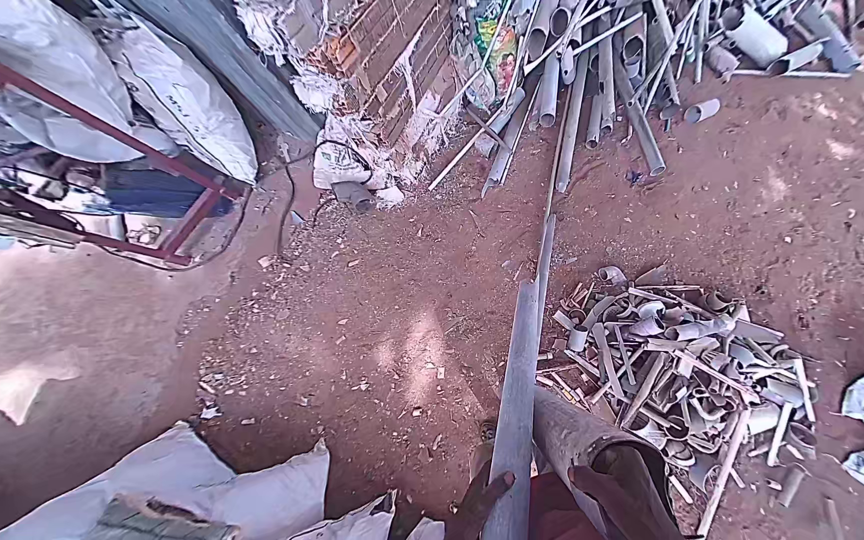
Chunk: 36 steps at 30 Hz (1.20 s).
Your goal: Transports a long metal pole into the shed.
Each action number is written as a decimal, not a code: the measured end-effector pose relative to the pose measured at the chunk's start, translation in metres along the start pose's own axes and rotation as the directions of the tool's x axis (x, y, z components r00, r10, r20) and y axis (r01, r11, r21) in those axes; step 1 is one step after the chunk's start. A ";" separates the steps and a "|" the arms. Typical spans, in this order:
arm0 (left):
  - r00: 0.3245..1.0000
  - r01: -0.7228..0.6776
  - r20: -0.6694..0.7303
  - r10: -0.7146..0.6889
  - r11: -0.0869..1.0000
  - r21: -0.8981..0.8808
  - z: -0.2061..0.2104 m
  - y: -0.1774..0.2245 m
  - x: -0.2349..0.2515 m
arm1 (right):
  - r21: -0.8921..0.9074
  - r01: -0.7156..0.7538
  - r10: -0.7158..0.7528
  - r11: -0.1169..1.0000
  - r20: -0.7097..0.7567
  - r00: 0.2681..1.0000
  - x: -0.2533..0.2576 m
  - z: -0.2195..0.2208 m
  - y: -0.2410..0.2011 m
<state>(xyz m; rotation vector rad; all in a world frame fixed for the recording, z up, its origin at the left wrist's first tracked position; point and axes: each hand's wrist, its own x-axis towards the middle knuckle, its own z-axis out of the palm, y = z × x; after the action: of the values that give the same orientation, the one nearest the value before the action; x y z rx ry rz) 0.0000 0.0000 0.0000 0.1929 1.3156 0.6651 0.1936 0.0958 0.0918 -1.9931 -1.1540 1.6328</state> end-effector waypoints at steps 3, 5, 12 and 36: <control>0.999 -0.041 0.021 0.042 0.998 -0.047 -0.002 -0.023 -0.012 | -0.055 0.000 0.000 0.998 0.009 1.000 -0.016 -0.001 0.006; 0.998 -0.048 0.031 0.050 0.997 -0.059 -0.002 -0.037 -0.027 | -0.079 0.006 -0.006 0.997 0.002 1.000 -0.033 0.001 0.014; 0.991 -0.131 -0.029 0.129 0.990 -0.060 -0.008 -0.063 -0.068 | -0.042 0.112 -0.110 0.993 0.043 0.993 -0.075 0.014 0.033; 0.658 -0.613 -0.742 0.130 0.666 -0.426 -0.030 -0.062 -0.126 | -0.107 0.571 -0.297 0.814 0.768 0.567 -0.030 0.146 -0.071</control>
<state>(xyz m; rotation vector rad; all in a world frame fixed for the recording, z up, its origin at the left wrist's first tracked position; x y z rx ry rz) -0.0198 -0.1261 0.0664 -0.3939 1.6361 1.6756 0.0308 0.0828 0.1173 -0.9666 -2.1559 2.0697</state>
